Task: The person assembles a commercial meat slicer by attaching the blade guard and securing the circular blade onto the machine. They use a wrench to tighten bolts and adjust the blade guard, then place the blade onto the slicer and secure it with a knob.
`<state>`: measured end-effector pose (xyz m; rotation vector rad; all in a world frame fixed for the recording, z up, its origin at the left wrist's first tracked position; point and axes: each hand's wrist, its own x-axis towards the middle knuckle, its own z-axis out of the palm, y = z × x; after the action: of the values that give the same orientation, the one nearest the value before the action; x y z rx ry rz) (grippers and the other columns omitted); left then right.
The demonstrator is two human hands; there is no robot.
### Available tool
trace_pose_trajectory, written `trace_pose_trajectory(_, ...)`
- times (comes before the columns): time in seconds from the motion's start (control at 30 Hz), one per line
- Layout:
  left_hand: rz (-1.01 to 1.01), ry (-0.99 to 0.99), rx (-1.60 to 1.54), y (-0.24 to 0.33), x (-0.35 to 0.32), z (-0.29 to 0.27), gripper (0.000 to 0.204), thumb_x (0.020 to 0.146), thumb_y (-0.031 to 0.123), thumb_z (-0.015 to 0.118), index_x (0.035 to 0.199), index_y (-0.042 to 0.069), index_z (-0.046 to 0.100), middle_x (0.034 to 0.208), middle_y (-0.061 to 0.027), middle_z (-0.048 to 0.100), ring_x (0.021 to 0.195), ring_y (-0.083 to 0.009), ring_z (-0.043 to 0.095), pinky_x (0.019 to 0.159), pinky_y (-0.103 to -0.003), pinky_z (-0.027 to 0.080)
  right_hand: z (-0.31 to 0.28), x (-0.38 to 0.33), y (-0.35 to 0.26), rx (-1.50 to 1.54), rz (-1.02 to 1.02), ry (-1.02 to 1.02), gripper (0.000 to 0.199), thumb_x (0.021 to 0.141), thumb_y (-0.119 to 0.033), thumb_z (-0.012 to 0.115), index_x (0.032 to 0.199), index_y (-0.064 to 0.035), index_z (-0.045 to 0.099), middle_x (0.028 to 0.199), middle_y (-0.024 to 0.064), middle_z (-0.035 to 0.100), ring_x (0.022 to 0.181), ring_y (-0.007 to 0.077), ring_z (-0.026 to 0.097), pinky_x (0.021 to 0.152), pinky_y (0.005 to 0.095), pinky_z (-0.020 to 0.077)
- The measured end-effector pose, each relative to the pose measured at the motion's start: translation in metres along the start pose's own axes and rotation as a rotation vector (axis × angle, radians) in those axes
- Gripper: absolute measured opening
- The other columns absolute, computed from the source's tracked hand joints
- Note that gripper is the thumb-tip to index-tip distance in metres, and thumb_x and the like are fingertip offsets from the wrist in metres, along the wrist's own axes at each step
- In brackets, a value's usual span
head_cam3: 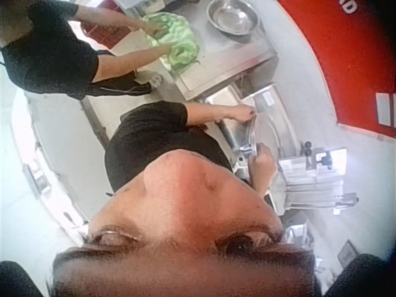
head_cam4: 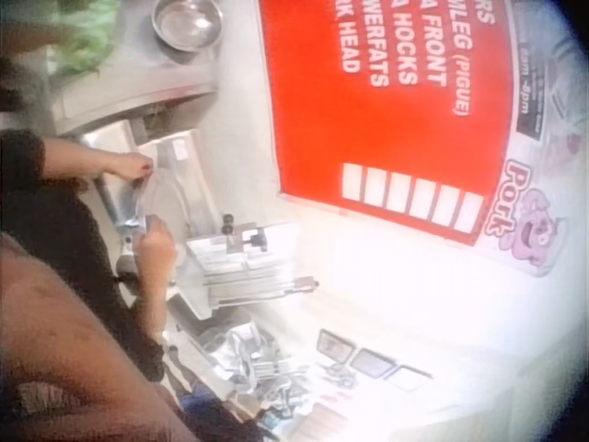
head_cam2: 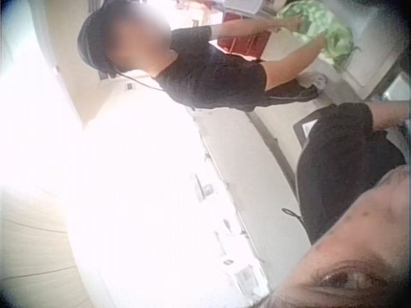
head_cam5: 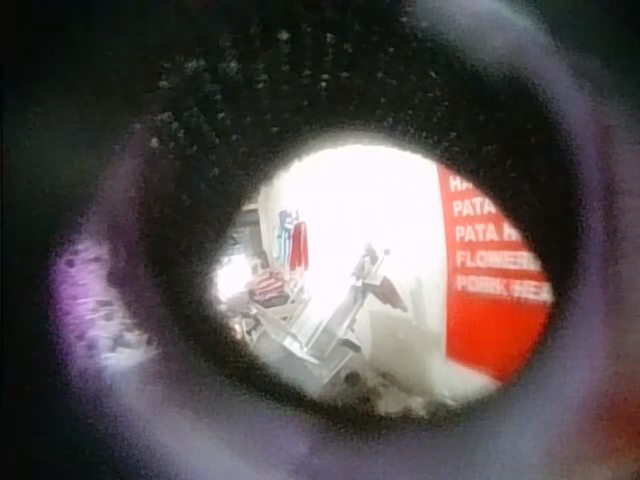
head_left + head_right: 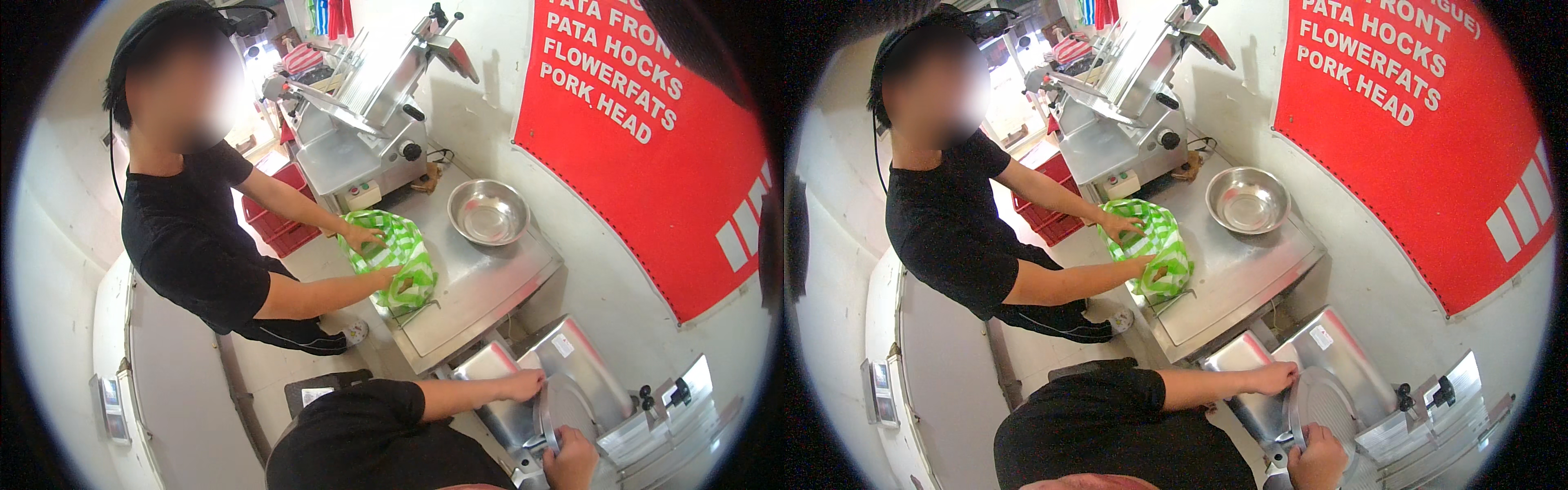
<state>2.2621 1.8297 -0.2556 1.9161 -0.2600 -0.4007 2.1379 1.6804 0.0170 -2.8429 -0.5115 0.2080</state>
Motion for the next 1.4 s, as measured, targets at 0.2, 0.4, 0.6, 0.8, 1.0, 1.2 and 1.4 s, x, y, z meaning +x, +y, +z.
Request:
trace_pose_trajectory(0.2, -0.019, -0.049, 0.050, 0.004, 0.004, -0.006, 0.024, 0.094, 0.018, 0.051, 0.108, 0.000, 0.061, 0.105, -0.0242, 0.067, 0.101, -0.0411, 0.064, 0.087, -0.047, 0.050, 0.010, -0.003, 0.007, -0.026, -0.006, 0.019, 0.035, 0.079, -0.011, 0.061, 0.113, -0.0064, 0.067, 0.101, 0.0173, 0.070, 0.092, 0.0384, 0.067, 0.078, 0.0479, 0.0537)
trace_pose_trajectory(0.4, -0.048, -0.090, 0.054, 0.009, 0.004, -0.011, 0.027, 0.094, 0.017, 0.050, 0.110, -0.002, 0.061, 0.110, -0.0260, 0.067, 0.106, -0.0422, 0.064, 0.090, -0.047, 0.049, 0.010, 0.000, 0.008, -0.049, -0.018, -0.017, 0.036, 0.078, -0.011, 0.060, 0.113, -0.0070, 0.067, 0.098, 0.0172, 0.069, 0.088, 0.0392, 0.067, 0.076, 0.0494, 0.0530)
trace_pose_trajectory(0.6, -0.093, -0.120, 0.024, 0.013, 0.004, -0.009, 0.031, 0.093, 0.018, 0.048, 0.110, -0.001, 0.066, 0.111, -0.0273, 0.068, 0.109, -0.0435, 0.063, 0.093, -0.049, 0.049, 0.009, 0.001, 0.005, -0.078, -0.009, -0.007, 0.034, 0.079, -0.012, 0.059, 0.112, -0.0068, 0.067, 0.099, 0.0174, 0.068, 0.089, 0.0393, 0.066, 0.076, 0.0495, 0.0529)
trace_pose_trajectory(0.8, -0.279, -0.285, -0.138, 0.022, 0.001, -0.025, 0.032, 0.098, 0.023, 0.047, 0.098, 0.000, 0.069, 0.094, -0.0188, 0.071, 0.079, -0.0318, 0.070, 0.070, -0.044, 0.054, 0.006, 0.001, 0.004, -0.067, 0.003, -0.056, 0.036, 0.079, -0.011, 0.060, 0.115, -0.0072, 0.065, 0.104, 0.0179, 0.068, 0.095, 0.0391, 0.065, 0.080, 0.0492, 0.0524)
trace_pose_trajectory(1.0, -0.146, -0.017, -0.266, 0.011, -0.017, -0.017, 0.023, 0.099, 0.021, 0.048, 0.098, 0.005, 0.064, 0.082, -0.0133, 0.067, 0.066, -0.0248, 0.066, 0.059, -0.042, 0.052, 0.013, 0.002, 0.009, -0.047, -0.039, -0.087, 0.039, 0.079, -0.015, 0.063, 0.117, -0.0070, 0.064, 0.111, 0.0201, 0.067, 0.103, 0.0411, 0.063, 0.086, 0.0498, 0.0509)
trace_pose_trajectory(1.2, 0.158, 0.024, -0.086, -0.021, 0.000, 0.005, 0.019, 0.100, 0.017, 0.048, 0.107, 0.003, 0.059, 0.099, -0.0228, 0.066, 0.095, -0.0384, 0.064, 0.084, -0.048, 0.049, 0.011, 0.001, 0.004, -0.161, 0.064, -0.226, 0.041, 0.081, -0.022, 0.067, 0.120, -0.0095, 0.065, 0.109, 0.0218, 0.069, 0.103, 0.0425, 0.065, 0.088, 0.0510, 0.0514)
trace_pose_trajectory(1.4, 0.289, 0.189, 0.336, -0.047, 0.028, 0.031, 0.028, 0.097, 0.022, 0.046, 0.098, 0.001, 0.064, 0.097, -0.0243, 0.067, 0.092, -0.0419, 0.066, 0.079, -0.050, 0.051, 0.007, -0.006, -0.013, -0.246, 0.005, -0.229, 0.035, 0.085, -0.026, 0.069, 0.116, -0.0096, 0.068, 0.104, 0.0236, 0.071, 0.099, 0.0430, 0.067, 0.085, 0.0515, 0.0525)
